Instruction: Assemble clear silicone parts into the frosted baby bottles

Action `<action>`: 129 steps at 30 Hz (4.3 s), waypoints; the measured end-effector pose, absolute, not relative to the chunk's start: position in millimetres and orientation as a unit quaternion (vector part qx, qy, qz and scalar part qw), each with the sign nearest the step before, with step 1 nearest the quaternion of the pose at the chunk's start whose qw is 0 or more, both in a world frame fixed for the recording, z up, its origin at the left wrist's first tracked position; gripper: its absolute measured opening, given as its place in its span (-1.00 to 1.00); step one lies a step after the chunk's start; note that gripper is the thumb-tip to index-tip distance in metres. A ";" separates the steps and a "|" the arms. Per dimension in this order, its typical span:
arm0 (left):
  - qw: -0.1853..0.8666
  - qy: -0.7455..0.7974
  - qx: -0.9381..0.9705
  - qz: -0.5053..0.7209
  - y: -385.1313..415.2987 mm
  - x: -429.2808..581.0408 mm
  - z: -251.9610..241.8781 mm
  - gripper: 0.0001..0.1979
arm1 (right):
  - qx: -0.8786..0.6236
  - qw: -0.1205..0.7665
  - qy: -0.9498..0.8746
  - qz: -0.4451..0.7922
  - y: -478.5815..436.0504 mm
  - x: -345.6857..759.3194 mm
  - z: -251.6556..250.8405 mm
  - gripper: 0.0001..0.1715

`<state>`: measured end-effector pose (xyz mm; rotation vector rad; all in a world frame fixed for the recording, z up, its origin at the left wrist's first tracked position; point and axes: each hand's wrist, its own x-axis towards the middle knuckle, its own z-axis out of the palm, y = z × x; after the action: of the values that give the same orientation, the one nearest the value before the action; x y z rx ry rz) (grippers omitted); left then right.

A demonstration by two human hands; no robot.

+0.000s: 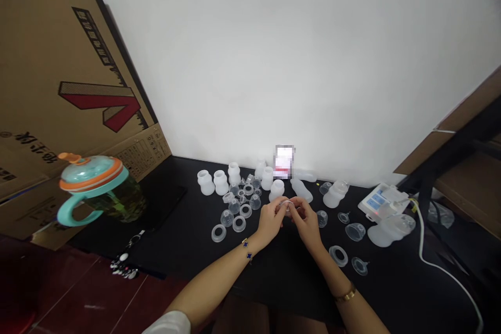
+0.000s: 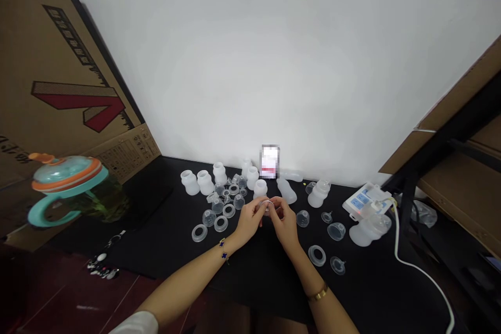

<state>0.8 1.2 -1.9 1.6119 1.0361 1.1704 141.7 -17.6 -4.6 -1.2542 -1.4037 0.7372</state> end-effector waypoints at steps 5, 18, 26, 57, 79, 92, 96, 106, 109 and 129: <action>0.430 0.418 0.648 0.469 -0.1 0.5 -0.4 -0.60 | -0.526 0.533 -0.589 0.303 -18.6 140.8 -2.2 -0.56; 0.430 0.418 0.647 0.471 -1.4 0.7 1.8 -0.63 | -0.522 0.541 -0.586 0.302 -19.7 139.9 -0.6 -0.59; 0.414 0.426 0.653 0.469 -0.8 0.6 0.2 -0.64 | -0.510 0.543 -0.590 0.311 -19.9 140.1 -2.7 -0.62; 0.368 0.436 0.682 0.457 -1.9 0.2 3.0 -0.69 | -0.516 0.538 -0.599 0.293 -21.6 138.6 1.9 -0.60; 0.382 0.427 0.681 0.456 -0.8 1.0 1.7 -0.64 | -0.524 0.532 -0.605 0.277 -21.2 138.7 2.9 -0.63; 0.418 0.422 0.668 0.448 1.1 2.2 -2.7 -0.59 | -0.521 0.539 -0.580 0.320 -19.3 141.1 -3.8 -0.58; 0.418 0.424 0.667 0.447 0.1 2.3 -3.0 -0.59 | -0.515 0.538 -0.583 0.324 -19.0 142.1 -4.1 -0.57; 0.435 0.414 0.663 0.446 0.9 2.2 -4.2 -0.63 | -0.513 0.543 -0.580 0.325 -17.4 141.9 -3.6 -0.59; 0.434 0.418 0.662 0.446 1.4 2.3 -4.5 -0.62 | -0.518 0.543 -0.581 0.314 -17.8 141.0 -1.2 -0.62; 0.441 0.409 0.659 0.450 1.2 2.1 -2.0 -0.61 | -0.529 0.537 -0.587 0.295 -19.0 140.0 1.5 -0.65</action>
<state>2.1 1.2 -2.0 1.6367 1.0162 1.1179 140.0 -19.0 1.5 -1.2600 -1.3981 0.7015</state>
